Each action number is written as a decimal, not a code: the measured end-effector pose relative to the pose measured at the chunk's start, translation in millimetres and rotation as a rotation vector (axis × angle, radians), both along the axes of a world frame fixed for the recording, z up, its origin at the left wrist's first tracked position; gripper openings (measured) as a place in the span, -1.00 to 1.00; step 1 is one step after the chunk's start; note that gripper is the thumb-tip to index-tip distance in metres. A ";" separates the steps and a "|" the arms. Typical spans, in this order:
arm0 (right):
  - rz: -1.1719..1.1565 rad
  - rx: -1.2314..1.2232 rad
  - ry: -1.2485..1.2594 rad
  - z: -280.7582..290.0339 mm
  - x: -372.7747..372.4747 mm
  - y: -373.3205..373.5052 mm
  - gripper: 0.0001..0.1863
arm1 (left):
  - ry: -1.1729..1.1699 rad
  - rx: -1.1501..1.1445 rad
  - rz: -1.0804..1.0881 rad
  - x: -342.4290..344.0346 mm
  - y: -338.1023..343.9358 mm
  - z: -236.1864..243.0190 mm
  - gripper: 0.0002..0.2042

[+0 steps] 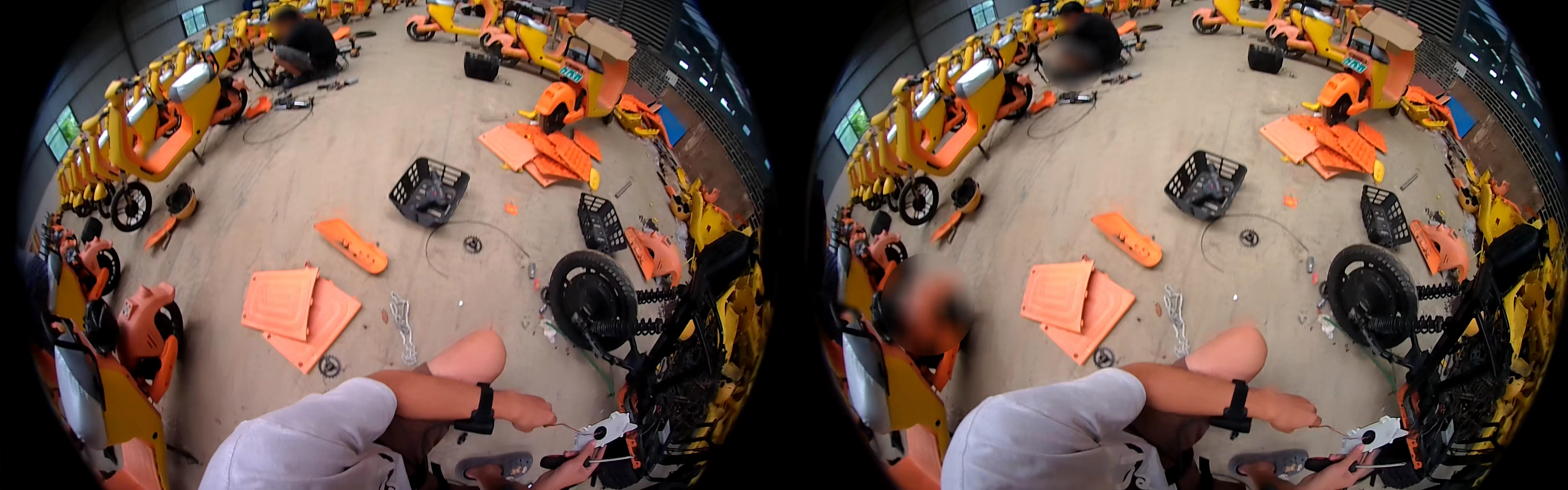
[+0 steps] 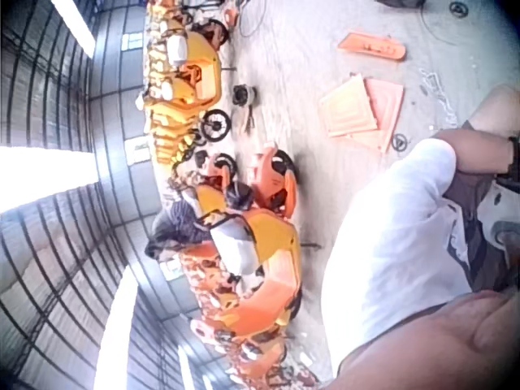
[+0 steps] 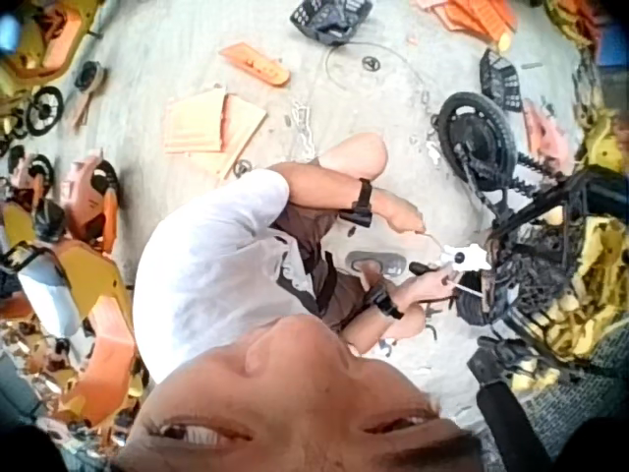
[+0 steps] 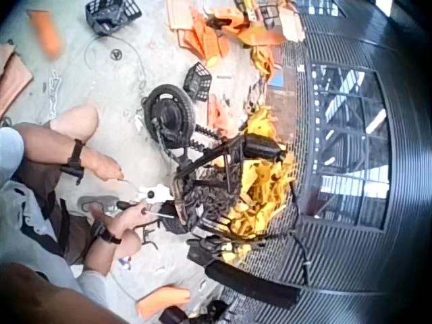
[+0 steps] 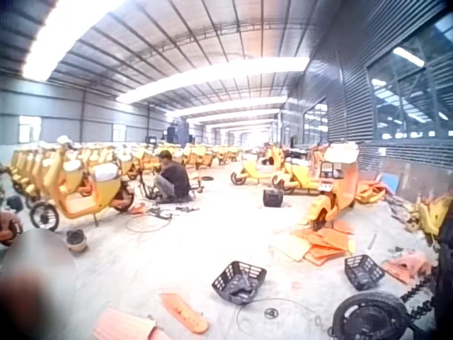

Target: The person uses a screwdriver to disassemble a small electronic housing component, removing screws and separating the internal parts while sitting in a workspace.

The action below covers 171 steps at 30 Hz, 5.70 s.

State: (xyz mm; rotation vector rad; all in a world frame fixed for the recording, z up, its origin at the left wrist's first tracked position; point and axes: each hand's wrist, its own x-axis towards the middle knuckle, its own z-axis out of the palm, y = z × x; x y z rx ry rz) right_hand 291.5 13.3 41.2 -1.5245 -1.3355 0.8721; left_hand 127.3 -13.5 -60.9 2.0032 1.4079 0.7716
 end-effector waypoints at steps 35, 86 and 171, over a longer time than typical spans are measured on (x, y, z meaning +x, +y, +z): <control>0.007 0.205 -0.091 -51.0 50.1 34.3 -0.68 | -0.461 -0.599 -0.342 9.2 -3.7 86.8 -0.88; 0.638 -0.007 -0.397 -60.9 41.8 21.8 -0.41 | -0.852 -0.482 0.448 -32.7 5.0 64.2 -0.76; 0.590 -0.066 -0.284 -58.6 35.1 19.1 -0.61 | -0.775 -0.387 0.518 -36.4 3.6 56.8 -0.80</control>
